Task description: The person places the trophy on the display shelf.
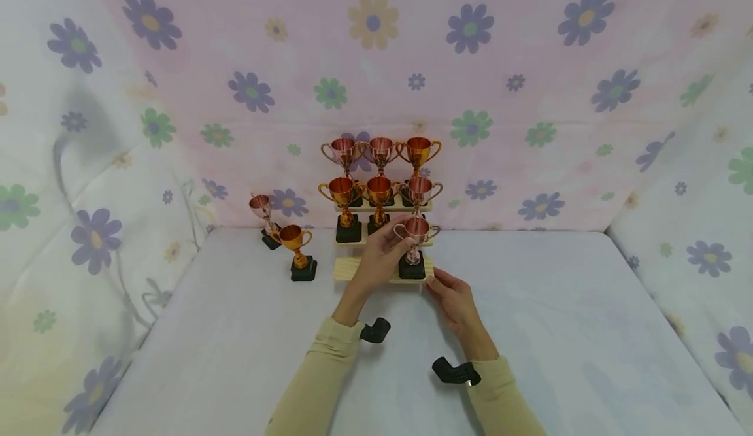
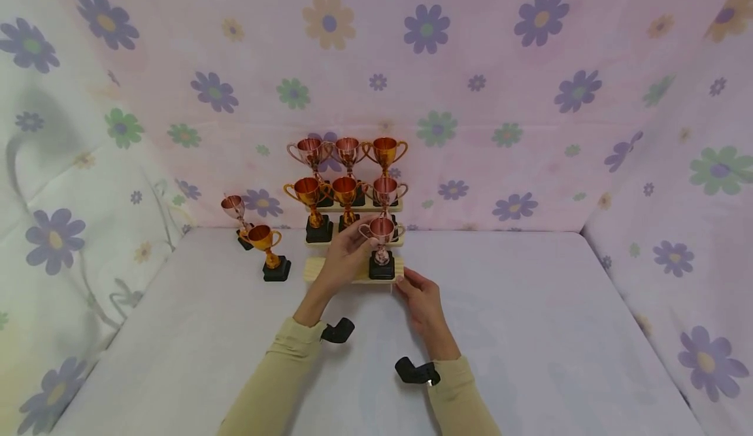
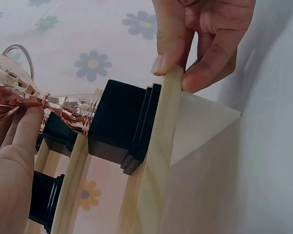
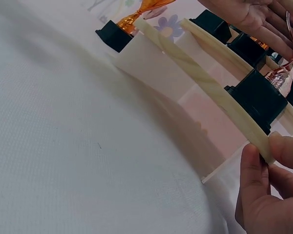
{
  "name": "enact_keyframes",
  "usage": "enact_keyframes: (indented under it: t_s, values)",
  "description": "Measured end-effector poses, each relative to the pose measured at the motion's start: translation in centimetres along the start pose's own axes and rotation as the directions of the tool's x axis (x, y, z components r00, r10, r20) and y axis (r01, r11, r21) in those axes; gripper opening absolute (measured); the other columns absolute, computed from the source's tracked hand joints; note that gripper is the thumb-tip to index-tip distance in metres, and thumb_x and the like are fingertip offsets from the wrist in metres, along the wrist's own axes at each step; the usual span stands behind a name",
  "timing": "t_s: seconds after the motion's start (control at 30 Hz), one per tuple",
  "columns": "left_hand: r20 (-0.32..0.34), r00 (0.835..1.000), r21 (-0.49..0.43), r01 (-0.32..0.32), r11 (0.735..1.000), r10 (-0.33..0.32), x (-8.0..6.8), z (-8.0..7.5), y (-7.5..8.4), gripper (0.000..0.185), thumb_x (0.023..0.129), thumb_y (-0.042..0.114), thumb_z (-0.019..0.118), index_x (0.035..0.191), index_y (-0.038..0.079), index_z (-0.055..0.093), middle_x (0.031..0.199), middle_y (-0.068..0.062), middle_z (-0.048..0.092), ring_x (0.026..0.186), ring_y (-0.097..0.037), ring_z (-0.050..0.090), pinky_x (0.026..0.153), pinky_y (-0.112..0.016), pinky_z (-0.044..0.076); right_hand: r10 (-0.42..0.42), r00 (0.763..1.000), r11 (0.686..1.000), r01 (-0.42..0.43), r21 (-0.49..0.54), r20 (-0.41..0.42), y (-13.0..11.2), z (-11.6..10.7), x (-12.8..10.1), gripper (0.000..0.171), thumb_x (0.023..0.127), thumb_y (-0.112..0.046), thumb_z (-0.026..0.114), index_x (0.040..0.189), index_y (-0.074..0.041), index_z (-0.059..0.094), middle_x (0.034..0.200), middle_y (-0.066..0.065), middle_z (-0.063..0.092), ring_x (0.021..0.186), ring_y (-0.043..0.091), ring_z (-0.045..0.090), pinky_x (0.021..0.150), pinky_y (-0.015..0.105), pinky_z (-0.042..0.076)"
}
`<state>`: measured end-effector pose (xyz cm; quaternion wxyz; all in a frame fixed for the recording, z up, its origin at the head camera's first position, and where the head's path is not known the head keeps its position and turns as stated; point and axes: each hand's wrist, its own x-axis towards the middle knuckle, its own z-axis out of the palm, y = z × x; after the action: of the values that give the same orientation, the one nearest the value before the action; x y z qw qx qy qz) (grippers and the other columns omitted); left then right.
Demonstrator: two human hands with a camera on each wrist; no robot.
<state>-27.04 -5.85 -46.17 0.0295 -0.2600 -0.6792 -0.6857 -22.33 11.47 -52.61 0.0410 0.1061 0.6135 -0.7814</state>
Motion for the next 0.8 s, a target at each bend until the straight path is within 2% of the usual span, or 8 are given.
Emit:
enact_keyframes:
  t_s: [0.13,0.33,0.57,0.8]
  values:
    - [0.019,1.000,-0.018,0.010,1.000,-0.010,0.2,0.1,-0.2,0.045,0.102,0.003,0.058,0.147,0.002,0.050,0.131,-0.024,0.059,0.109,-0.012,0.060,0.098,-0.019,0.053,-0.030,0.999,0.999,0.029,0.026,0.018,0.1,-0.1,-0.2,0.049,0.099,-0.006,0.064,0.140,0.016,0.049,0.137,0.028,0.057,0.102,0.009,0.064,0.087,0.016,0.057]
    - [0.039,0.999,-0.040,0.014,0.999,-0.013,0.3,0.2,-0.4,0.045,0.103,0.003,0.056,0.147,0.002,0.049,0.129,-0.023,0.059,0.109,-0.011,0.059,0.097,-0.018,0.052,0.017,1.000,1.000,-0.017,0.002,-0.008,-0.1,0.2,0.0,0.044,0.102,-0.002,0.057,0.142,0.013,0.049,0.143,0.029,0.053,0.105,0.010,0.063,0.090,0.017,0.056]
    - [0.015,1.000,-0.060,0.007,0.998,-0.006,0.4,0.6,-0.6,0.044,0.104,0.003,0.055,0.147,0.000,0.049,0.121,-0.017,0.058,0.107,-0.010,0.060,0.095,-0.017,0.052,0.043,0.999,0.999,-0.043,-0.001,-0.014,-0.1,0.2,-0.1,0.043,0.103,-0.001,0.055,0.144,0.011,0.048,0.146,0.027,0.051,0.107,0.009,0.062,0.090,0.016,0.056]
    - [-0.017,1.000,-0.068,-0.021,0.997,0.020,0.3,1.2,-0.5,0.044,0.103,0.001,0.055,0.146,-0.002,0.048,0.119,-0.015,0.057,0.106,-0.008,0.061,0.095,-0.018,0.053,0.012,0.999,1.000,-0.012,0.003,-0.039,0.1,0.3,0.0,0.043,0.102,-0.002,0.057,0.141,0.013,0.049,0.145,0.030,0.051,0.108,0.011,0.062,0.091,0.017,0.056]
